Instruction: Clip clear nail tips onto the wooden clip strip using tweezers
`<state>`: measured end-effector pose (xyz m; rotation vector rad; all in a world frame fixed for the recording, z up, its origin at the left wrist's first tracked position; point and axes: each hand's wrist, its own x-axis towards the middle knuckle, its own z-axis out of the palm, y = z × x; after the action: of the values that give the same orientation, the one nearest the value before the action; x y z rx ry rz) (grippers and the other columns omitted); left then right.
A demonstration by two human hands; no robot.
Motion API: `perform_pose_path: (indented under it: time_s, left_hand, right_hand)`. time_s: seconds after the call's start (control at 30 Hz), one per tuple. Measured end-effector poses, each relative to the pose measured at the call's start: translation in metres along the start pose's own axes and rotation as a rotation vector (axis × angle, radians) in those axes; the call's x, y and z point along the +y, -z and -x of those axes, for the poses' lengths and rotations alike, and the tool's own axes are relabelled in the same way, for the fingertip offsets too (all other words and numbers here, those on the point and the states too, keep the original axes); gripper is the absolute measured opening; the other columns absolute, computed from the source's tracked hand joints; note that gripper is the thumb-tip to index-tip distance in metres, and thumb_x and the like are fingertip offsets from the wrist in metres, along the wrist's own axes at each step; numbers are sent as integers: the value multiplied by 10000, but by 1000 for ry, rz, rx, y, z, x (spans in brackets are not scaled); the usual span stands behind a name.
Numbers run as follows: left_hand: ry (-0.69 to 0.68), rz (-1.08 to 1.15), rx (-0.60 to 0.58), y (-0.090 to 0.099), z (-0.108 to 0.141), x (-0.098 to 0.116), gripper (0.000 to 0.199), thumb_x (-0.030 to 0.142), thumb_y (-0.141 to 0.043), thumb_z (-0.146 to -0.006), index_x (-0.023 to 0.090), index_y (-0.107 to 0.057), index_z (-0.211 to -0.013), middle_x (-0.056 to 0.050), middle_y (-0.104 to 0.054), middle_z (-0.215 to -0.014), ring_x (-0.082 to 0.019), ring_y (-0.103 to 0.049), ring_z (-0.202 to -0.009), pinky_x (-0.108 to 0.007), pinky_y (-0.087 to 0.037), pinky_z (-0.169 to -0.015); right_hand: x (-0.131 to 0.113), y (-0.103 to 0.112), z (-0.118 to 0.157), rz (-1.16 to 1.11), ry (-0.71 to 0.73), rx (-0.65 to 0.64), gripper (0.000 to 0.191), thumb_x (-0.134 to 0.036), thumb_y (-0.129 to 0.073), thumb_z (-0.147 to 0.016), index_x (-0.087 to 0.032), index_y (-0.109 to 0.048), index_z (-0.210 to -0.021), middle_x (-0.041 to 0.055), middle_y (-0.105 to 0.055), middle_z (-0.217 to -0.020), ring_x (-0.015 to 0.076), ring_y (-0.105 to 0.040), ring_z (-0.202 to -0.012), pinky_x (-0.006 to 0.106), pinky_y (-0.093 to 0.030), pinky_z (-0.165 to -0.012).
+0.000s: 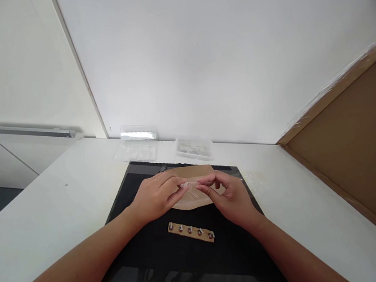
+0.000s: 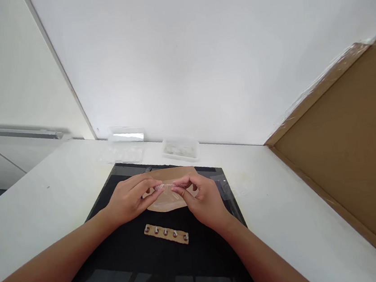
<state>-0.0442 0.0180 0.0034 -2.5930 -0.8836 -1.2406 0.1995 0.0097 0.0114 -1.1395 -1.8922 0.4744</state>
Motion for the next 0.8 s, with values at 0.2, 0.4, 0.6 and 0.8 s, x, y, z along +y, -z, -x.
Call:
perform_pose_path:
  time_s: [0.2, 0.4, 0.6, 0.8]
  left_hand:
    - [-41, -46, -72, 0, 2, -2, 197, 213, -621, -1001, 189, -647, -1195, -63, -746, -1041, -197, -718, -960, -305, -592, -822]
    - [-43, -54, -53, -1, 3, -2, 224, 214, -633, -997, 186, -650, -1218, -61, -724, -1040, -187, -694, -961, -298, -580, -837]
    - [-25, 17, -20, 0, 2, 2, 149, 280, -684, -987, 211, -704, -1116, -26, -672, -896, -150, -636, -813, -256, -516, -725]
    - [73, 211, 24, -2, -2, 5, 115, 274, -677, -997, 181, -745, -988, -24, -611, -824, -131, -586, -761, -247, -475, -684]
  right_hand:
    - [-3, 2, -1, -33, -11, 3, 141, -401, -751, -928, -263, -777, -925, 13, -766, -814, 180, -642, -694, 329, -508, -655]
    - [-2, 3, 0, -74, -25, -27, 160, -419, -757, -925, -260, -774, -941, 12, -762, -825, 179, -642, -709, 323, -505, -657]
    - [-4, 1, 1, -69, 8, -85, 105, -378, -751, -942, -279, -777, -917, -8, -770, -837, 163, -630, -708, 308, -500, -666]
    - [-3, 1, 2, -28, 94, -76, 87, -346, -737, -958, -273, -756, -915, -8, -758, -840, 169, -655, -739, 308, -513, -690]
